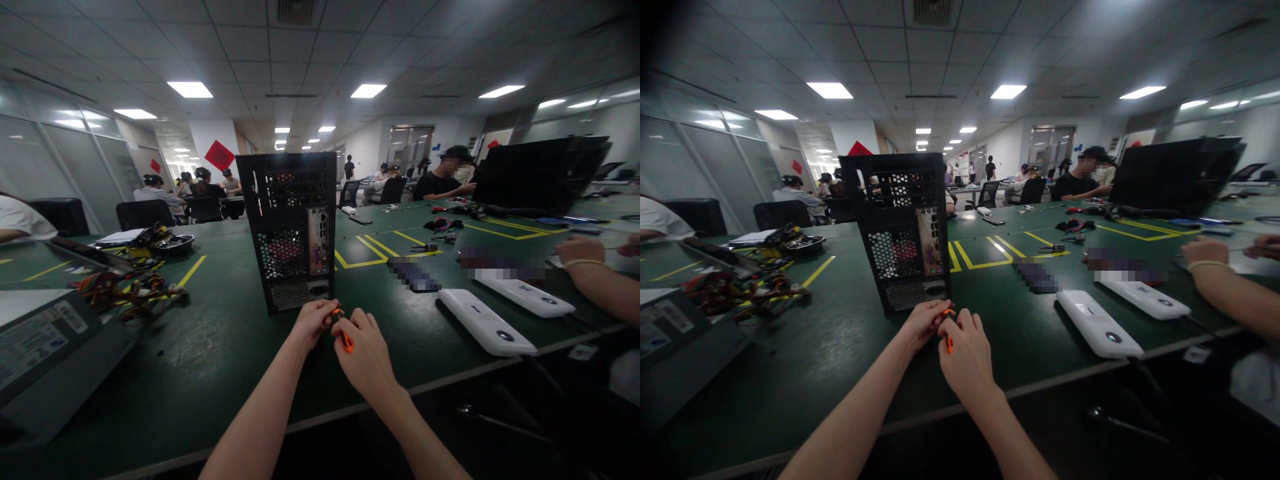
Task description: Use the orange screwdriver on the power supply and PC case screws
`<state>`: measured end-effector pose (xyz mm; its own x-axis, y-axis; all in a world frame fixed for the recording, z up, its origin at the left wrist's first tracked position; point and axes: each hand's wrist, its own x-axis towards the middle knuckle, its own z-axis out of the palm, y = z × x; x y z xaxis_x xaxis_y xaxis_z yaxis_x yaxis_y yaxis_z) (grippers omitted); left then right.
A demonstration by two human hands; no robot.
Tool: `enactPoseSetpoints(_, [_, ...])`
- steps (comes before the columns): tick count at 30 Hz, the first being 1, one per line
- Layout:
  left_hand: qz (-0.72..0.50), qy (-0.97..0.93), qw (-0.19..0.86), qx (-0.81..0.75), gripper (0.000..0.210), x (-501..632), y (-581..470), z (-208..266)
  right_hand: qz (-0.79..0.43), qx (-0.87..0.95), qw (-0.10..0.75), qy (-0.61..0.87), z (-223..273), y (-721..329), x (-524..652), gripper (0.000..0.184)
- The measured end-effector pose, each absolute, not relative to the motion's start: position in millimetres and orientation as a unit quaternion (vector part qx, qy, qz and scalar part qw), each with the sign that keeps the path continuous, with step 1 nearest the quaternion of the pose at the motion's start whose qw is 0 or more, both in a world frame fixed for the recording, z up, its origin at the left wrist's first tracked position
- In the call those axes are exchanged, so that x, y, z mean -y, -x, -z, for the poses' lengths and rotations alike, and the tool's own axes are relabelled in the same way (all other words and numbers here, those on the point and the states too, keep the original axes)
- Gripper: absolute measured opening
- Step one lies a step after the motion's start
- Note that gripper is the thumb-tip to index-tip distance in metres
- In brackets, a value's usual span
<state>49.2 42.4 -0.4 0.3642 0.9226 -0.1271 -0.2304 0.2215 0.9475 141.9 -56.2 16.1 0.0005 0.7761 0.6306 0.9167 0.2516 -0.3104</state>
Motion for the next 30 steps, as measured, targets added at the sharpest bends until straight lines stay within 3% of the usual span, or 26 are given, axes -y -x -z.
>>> enactPoseSetpoints(4, [-0.411, -0.457, 0.694, -0.375, 0.029, -43.4, -49.5, 0.5, 0.015, 0.655, 0.405, 0.637, -7.0, -143.2, 56.2, 0.023])
enactPoseSetpoints(6, [-0.406, -0.461, 0.694, -0.375, 0.03, -43.1, -50.2, -0.1, -0.004, 0.647, 0.397, 0.651, -4.7, -145.1, 56.1, 0.019])
enactPoseSetpoints(10, [-0.417, -0.467, 0.676, -0.389, 0.031, -42.5, -50.9, 0.0, 0.077, 0.675, 0.378, 0.628, -11.4, -148.0, 54.5, 0.006])
enactPoseSetpoints(15, [-0.434, -0.448, 0.684, -0.378, 0.03, -43.6, -48.8, 0.3, 0.083, 0.692, 0.383, 0.607, -17.9, -145.2, 55.0, 0.009])
enactPoseSetpoints(18, [-0.428, -0.437, 0.695, -0.378, 0.029, -44.0, -48.5, -0.9, 0.007, 0.652, 0.414, 0.635, -12.3, -143.6, 58.2, 0.028])
enactPoseSetpoints(20, [-0.421, -0.436, 0.699, -0.379, 0.027, -44.1, -49.1, -1.6, -0.032, 0.632, 0.412, 0.656, -7.9, -143.5, 59.7, 0.027])
enactPoseSetpoints(24, [-0.423, -0.44, 0.703, -0.365, 0.026, -44.3, -49.6, -1.2, 0.056, 0.652, 0.395, 0.644, -5.8, -143.1, 58.7, 0.012])
enactPoseSetpoints(27, [-0.42, -0.441, 0.713, -0.347, 0.027, -44.3, -48.1, -0.1, 0.134, 0.674, 0.369, 0.626, -7.2, -141.7, 56.3, 0.013])
enactPoseSetpoints(30, [-0.414, -0.447, 0.715, -0.342, 0.028, -43.9, -46.8, -0.3, 0.132, 0.679, 0.371, 0.619, -4.5, -141.8, 55.5, 0.011])
